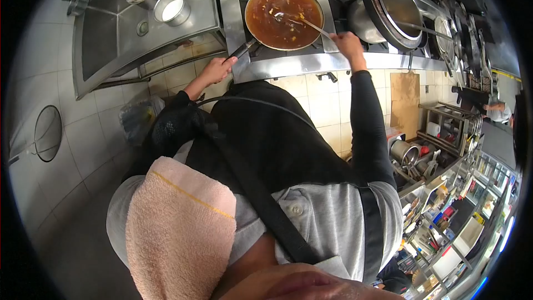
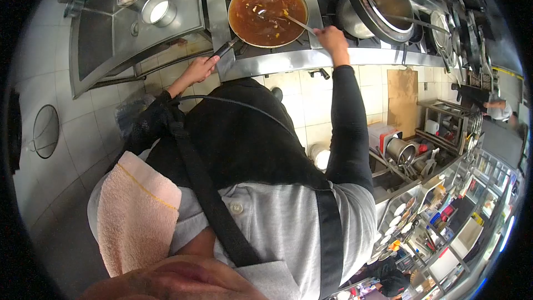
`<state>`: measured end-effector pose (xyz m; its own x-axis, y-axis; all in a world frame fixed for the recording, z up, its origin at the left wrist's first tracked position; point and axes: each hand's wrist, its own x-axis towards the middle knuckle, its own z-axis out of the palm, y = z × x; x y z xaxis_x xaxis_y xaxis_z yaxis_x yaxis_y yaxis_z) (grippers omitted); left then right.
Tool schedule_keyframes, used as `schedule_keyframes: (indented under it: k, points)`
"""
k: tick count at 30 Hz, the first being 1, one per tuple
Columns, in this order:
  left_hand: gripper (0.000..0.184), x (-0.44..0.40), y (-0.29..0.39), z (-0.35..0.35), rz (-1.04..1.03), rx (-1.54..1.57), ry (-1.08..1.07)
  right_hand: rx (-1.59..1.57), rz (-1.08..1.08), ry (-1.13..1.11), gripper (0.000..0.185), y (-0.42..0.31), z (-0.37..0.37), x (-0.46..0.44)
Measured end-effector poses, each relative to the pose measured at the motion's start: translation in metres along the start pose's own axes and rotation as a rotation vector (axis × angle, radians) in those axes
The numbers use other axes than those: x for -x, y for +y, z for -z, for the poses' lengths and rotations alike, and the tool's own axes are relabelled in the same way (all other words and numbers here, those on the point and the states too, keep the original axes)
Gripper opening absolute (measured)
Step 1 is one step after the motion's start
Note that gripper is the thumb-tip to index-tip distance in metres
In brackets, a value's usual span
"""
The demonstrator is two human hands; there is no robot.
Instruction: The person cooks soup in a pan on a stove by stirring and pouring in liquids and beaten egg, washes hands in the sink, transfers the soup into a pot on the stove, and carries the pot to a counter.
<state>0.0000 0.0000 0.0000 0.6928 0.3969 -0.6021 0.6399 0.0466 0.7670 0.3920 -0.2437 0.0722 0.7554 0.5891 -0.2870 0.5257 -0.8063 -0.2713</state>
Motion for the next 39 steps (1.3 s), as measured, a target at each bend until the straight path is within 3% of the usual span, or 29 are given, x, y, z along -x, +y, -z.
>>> schedule_keyframes:
  k: [2,5,7,9,13,14,17,21,24,28,31,33,35,37,38,39]
  points:
    - [0.054,0.002,0.004,0.003,0.009,0.014,-0.015,-0.027,0.099,0.082,0.042,-0.014,-0.020,0.010]
    - [0.053,0.018,-0.013,0.015,0.064,-0.013,0.006,0.072,0.130,-0.041,0.041,-0.001,-0.017,0.029]
    - [0.056,0.017,-0.009,0.018,0.044,-0.016,-0.002,0.016,0.012,-0.063,0.043,-0.003,0.002,0.016]
    - [0.058,0.017,-0.002,0.016,0.051,-0.017,-0.010,0.019,0.003,0.052,0.046,-0.017,-0.024,0.006]
    - [0.060,0.017,-0.002,0.016,0.065,0.016,-0.023,0.088,0.117,-0.097,0.042,-0.010,-0.001,0.031]
    - [0.060,0.016,-0.005,0.016,0.055,0.034,-0.031,0.044,0.088,-0.109,0.041,0.015,-0.005,0.016]
    - [0.062,0.014,-0.007,0.015,0.052,0.038,-0.037,0.024,-0.006,-0.038,0.048,-0.012,-0.005,0.013]
    - [0.063,0.017,0.001,0.017,0.060,-0.006,-0.041,0.061,0.148,-0.138,0.044,-0.020,-0.002,0.034]
    - [0.064,0.016,-0.003,0.016,0.071,-0.031,-0.054,0.033,-0.053,-0.105,0.046,-0.007,0.013,0.019]
    - [0.065,0.015,0.004,0.021,0.014,-0.079,-0.066,0.125,0.086,-0.091,0.045,-0.037,-0.009,0.027]
    - [0.065,0.014,0.001,0.022,0.004,-0.123,-0.084,0.091,0.010,-0.158,0.044,-0.003,0.017,0.021]
    - [0.063,0.015,-0.004,0.020,0.009,-0.127,-0.081,0.092,-0.034,-0.012,0.045,-0.018,0.019,0.020]
    - [0.060,0.014,-0.008,0.021,0.015,-0.112,-0.032,0.120,0.056,0.057,0.049,-0.018,-0.016,0.005]
    - [0.052,0.019,-0.006,0.036,-0.201,-0.252,0.230,0.078,0.058,-0.133,0.050,-0.032,0.001,0.022]
    - [0.048,0.020,-0.006,0.044,-0.309,-0.328,0.352,0.077,0.075,-0.082,0.051,-0.022,-0.007,0.023]
    - [0.034,0.021,0.000,0.057,-0.452,-0.189,0.545,0.068,0.095,-0.036,0.050,-0.008,-0.014,0.021]
